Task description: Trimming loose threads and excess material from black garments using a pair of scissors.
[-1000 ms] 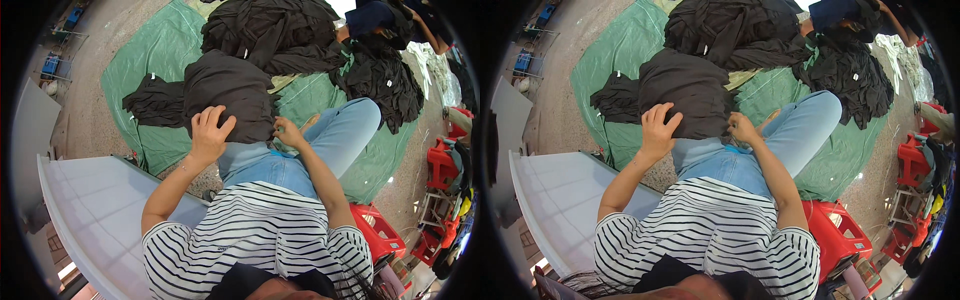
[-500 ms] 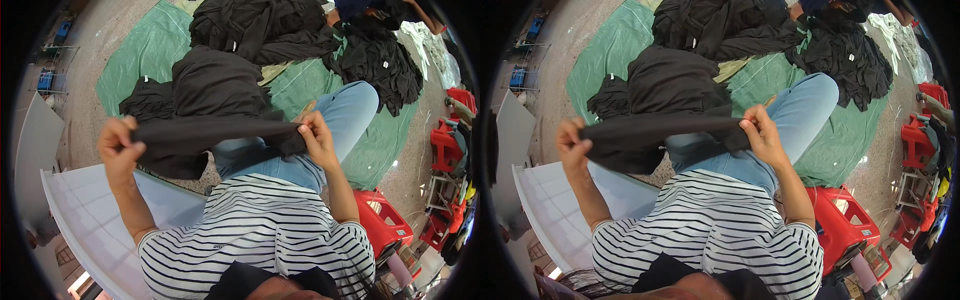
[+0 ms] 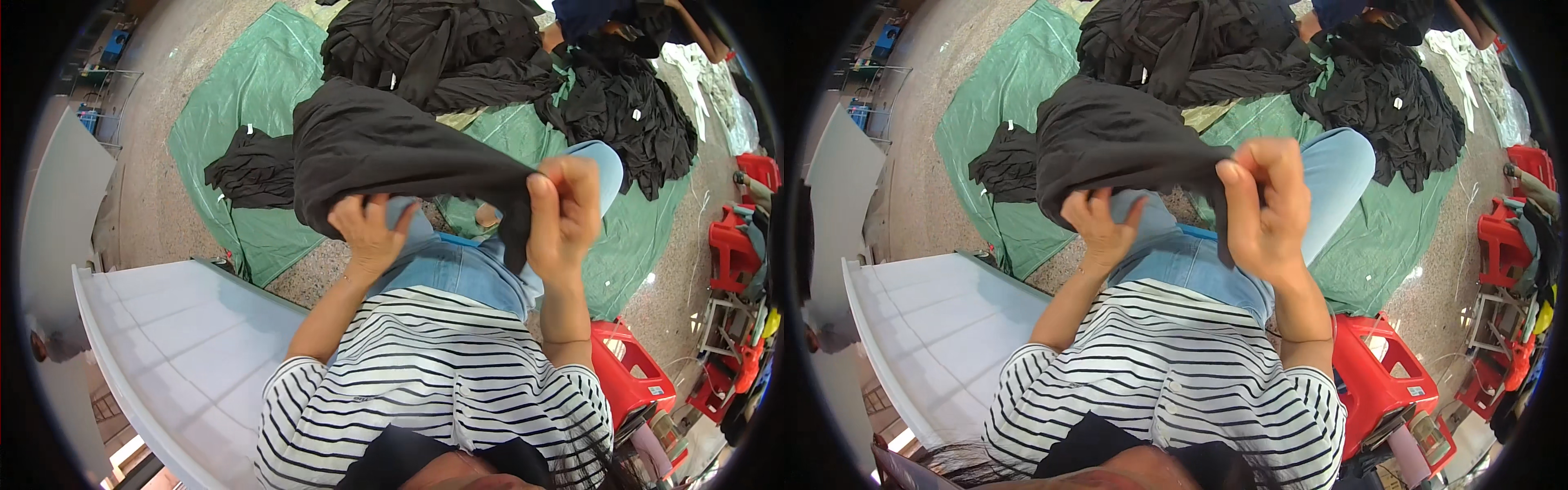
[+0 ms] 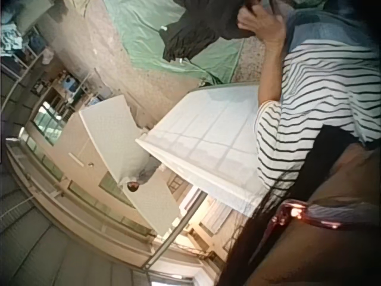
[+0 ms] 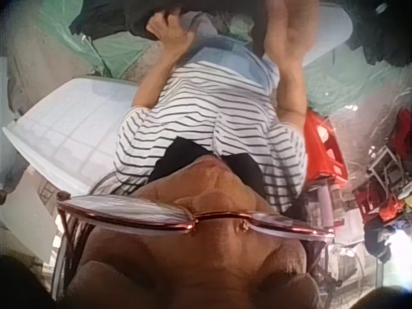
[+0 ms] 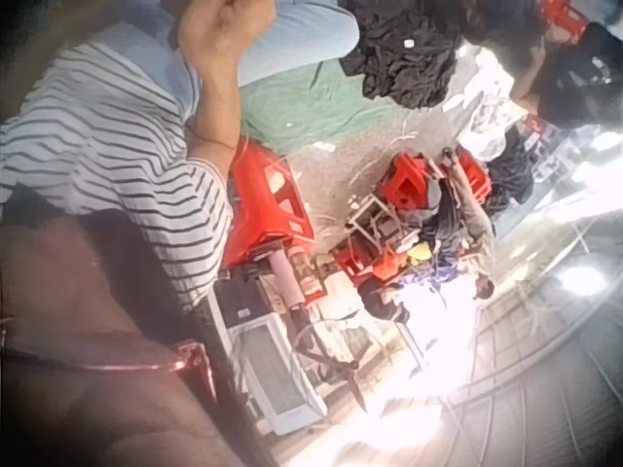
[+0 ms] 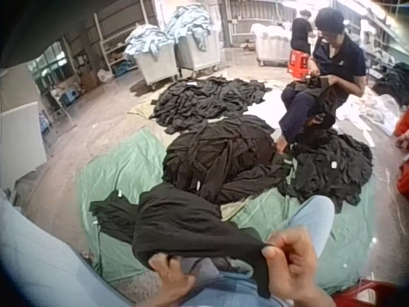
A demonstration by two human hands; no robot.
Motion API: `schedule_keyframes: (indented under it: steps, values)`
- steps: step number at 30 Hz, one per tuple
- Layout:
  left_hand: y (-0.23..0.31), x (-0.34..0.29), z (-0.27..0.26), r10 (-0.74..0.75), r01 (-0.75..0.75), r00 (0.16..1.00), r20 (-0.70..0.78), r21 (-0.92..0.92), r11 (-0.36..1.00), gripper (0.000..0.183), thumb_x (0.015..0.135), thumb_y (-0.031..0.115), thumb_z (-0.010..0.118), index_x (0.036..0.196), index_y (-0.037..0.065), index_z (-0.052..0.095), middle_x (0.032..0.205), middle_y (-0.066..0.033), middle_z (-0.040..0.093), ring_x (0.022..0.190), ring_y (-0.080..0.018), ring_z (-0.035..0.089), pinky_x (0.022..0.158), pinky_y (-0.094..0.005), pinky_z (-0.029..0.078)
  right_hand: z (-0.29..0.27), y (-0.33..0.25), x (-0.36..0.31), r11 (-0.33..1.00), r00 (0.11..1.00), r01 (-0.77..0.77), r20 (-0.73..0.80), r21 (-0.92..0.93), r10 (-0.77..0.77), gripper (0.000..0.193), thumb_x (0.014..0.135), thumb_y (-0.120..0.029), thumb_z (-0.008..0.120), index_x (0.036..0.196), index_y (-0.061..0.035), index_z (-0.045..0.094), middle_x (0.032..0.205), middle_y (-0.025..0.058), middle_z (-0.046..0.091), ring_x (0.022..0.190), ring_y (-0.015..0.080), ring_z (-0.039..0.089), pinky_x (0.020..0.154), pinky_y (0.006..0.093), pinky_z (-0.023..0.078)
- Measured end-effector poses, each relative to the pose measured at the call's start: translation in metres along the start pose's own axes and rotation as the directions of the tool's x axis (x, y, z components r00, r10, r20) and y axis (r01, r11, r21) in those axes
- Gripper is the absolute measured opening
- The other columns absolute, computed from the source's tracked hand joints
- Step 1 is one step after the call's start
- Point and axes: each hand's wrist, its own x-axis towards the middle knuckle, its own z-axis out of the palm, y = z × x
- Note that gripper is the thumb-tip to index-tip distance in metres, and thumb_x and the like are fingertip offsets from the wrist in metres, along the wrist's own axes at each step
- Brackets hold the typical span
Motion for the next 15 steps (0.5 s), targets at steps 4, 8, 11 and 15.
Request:
schedule_keyframes:
  steps: [4, 8, 11, 15]
  values:
    - [-0.017, 0.017, -0.014, -0.057, 0.035, 0.978, -0.2, -0.108, 0.993, 0.037, 0.066, 0.007, 0.067, 0.102, 0.001, 0.061, 0.116, -0.0175, 0.049, 0.104, -0.0377, 0.044, 0.091, -0.0462, 0.035, -0.018, -0.032, -0.002, 0.981, 0.993, 0.108, 0.023, 0.164, -0.114, 0.014, 0.085, 0.01, 0.057, 0.094, 0.0023, 0.05, 0.081, 0.0084, 0.051, 0.061, 0.0123, 0.046, 0.058, 0.0243, 0.04]
    - [-0.013, 0.037, -0.076, -0.127, 0.158, 0.987, 0.095, -0.532, 0.832, 0.027, 0.061, -0.002, 0.053, 0.086, -0.001, 0.063, 0.08, -0.0118, 0.06, 0.071, -0.0292, 0.057, 0.072, -0.0309, 0.047, -0.021, -0.036, -0.002, 0.947, 0.988, 0.15, -0.004, 0.286, -0.155, 0.021, 0.086, 0.01, 0.057, 0.1, 0.0019, 0.043, 0.078, 0.0074, 0.05, 0.06, 0.014, 0.046, 0.055, 0.0271, 0.04]
    - [-0.019, 0.049, -0.152, -0.319, 0.332, 0.939, 0.131, -0.589, 0.737, 0.016, 0.066, 0.002, 0.058, 0.081, -0.004, 0.06, 0.074, -0.0096, 0.061, 0.065, -0.016, 0.056, 0.061, -0.0279, 0.046, -0.027, -0.037, 0.006, 0.954, 0.982, 0.189, -0.024, 0.233, -0.189, 0.021, 0.086, 0.01, 0.058, 0.1, 0.0024, 0.045, 0.078, 0.0076, 0.05, 0.059, 0.014, 0.046, 0.053, 0.0264, 0.039]
    - [-0.038, 0.113, -0.234, 0.579, 0.253, 0.768, 0.273, -0.96, 0.117, 0.022, 0.064, 0.011, 0.071, 0.059, -0.001, 0.052, 0.053, -0.0143, 0.056, 0.035, -0.0218, 0.047, 0.033, -0.0304, 0.036, -0.015, -0.059, 0.02, 0.916, 0.964, 0.265, -0.074, 0.3, -0.255, 0.019, 0.08, 0.01, 0.067, 0.092, 0.0025, 0.054, 0.078, 0.0078, 0.056, 0.059, 0.0144, 0.051, 0.053, 0.0255, 0.041]
